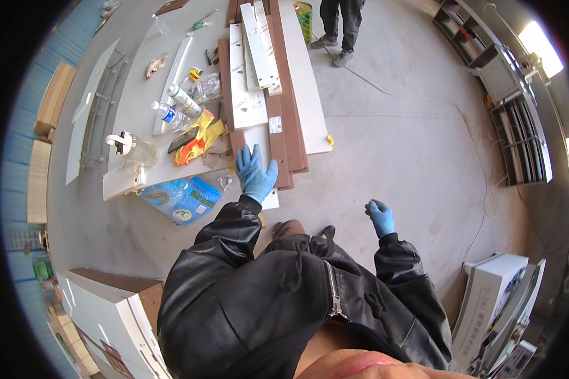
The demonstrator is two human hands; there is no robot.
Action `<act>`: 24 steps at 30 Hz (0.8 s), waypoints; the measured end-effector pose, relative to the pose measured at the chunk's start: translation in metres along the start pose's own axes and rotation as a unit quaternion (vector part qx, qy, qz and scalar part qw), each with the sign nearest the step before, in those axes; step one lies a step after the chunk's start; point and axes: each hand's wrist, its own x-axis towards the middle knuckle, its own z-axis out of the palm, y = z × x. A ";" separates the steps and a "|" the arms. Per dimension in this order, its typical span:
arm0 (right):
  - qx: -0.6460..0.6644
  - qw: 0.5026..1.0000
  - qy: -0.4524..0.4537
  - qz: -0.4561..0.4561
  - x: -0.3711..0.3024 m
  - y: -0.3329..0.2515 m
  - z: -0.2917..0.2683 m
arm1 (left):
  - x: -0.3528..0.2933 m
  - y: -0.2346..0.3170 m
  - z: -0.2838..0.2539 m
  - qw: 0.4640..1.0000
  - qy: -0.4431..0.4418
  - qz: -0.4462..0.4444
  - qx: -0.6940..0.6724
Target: The person assembles flat-pack furniture components by hand. They pick up white and brown panels, align them on a workbench, and stack them in sequence. The person also handles a small wooden strip and applies a yellow adhesive pad to it.
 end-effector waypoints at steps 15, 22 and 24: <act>-0.148 0.966 -0.208 -0.050 0.264 -0.180 -0.045 | 0.151 0.125 0.104 0.992 0.056 -0.108 0.038; -0.148 0.971 -0.166 0.091 0.400 -0.218 -0.103 | 0.271 0.162 0.132 0.992 0.051 -0.098 0.057; -0.163 0.965 -0.179 0.100 0.447 -0.236 -0.098 | 0.292 0.165 0.140 0.989 0.080 -0.101 0.066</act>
